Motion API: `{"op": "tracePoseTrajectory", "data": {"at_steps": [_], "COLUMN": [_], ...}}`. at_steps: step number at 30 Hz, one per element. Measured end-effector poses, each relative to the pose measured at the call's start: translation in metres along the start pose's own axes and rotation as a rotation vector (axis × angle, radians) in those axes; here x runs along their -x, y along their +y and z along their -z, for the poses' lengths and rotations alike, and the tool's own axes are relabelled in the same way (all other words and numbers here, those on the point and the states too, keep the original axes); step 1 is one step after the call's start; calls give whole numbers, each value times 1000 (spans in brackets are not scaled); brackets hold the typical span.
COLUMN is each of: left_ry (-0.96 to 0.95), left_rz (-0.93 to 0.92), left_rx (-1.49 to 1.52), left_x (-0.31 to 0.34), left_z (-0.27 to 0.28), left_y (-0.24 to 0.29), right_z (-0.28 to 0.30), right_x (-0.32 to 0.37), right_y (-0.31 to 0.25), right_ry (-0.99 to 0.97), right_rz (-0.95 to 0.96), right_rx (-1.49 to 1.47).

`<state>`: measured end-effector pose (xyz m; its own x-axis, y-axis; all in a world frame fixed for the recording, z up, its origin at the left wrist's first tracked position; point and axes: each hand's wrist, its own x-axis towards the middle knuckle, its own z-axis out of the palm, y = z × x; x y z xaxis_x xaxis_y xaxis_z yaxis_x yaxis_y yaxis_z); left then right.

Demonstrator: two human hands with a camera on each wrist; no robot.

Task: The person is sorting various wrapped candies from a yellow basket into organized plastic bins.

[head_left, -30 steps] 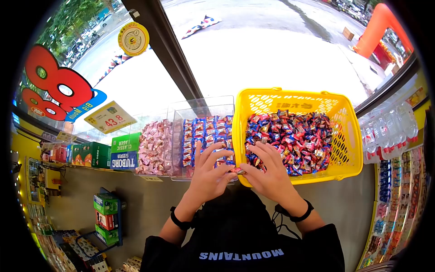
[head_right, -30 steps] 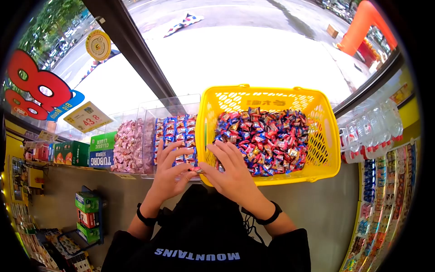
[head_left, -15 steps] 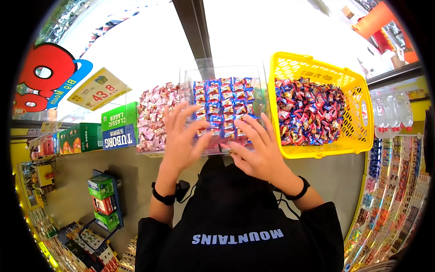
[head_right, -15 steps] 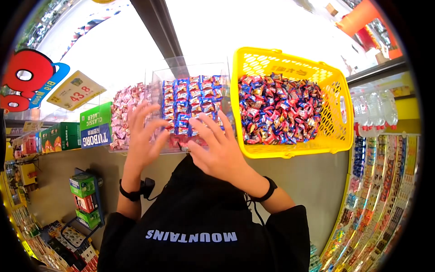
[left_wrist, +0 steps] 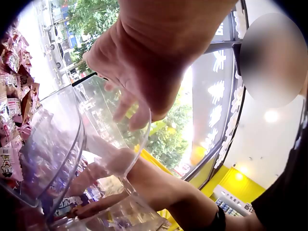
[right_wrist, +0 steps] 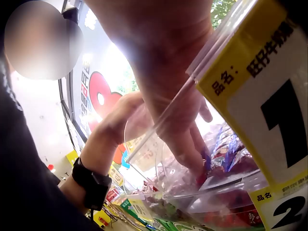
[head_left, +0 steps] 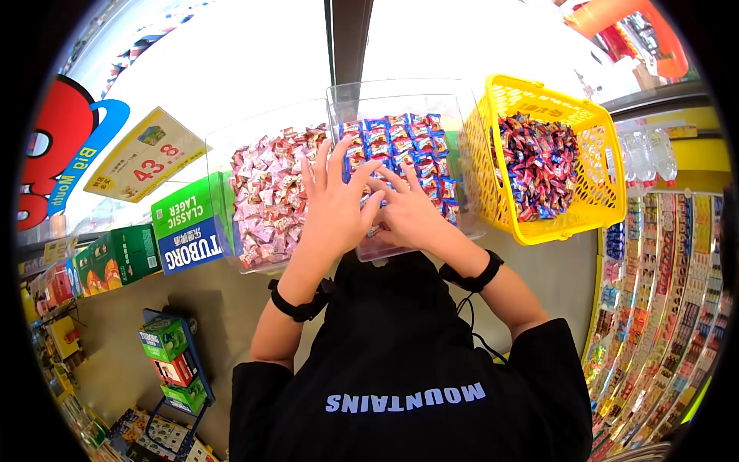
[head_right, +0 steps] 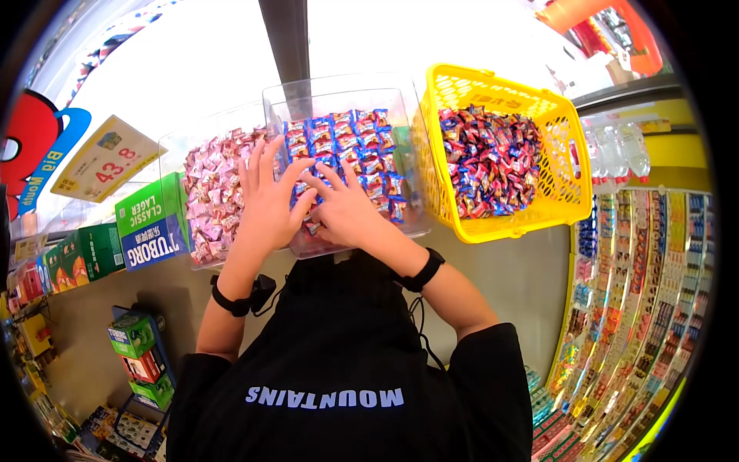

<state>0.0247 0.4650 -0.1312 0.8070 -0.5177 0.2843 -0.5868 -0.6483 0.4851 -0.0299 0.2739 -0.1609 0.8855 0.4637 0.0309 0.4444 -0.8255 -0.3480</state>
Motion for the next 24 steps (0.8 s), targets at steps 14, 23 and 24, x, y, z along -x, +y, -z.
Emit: {"op": "tracePoseTrajectory", "data": {"at_steps": [14, 23, 24], "left_ry": [-12, -49, -17], "left_rz": [-43, -18, -41], "left_rx": [70, 26, 31], "left_x": [-1, -2, -1], "left_z": [0, 2, 2], "left_y": [-3, -2, -2], "right_z": [-31, -46, -46], "right_x": [-11, -14, -13], "right_y": [-14, -15, -15], "right_ry": [36, 89, 102], "right_rz": [-128, -124, -118], "right_rx": [67, 93, 106]}}
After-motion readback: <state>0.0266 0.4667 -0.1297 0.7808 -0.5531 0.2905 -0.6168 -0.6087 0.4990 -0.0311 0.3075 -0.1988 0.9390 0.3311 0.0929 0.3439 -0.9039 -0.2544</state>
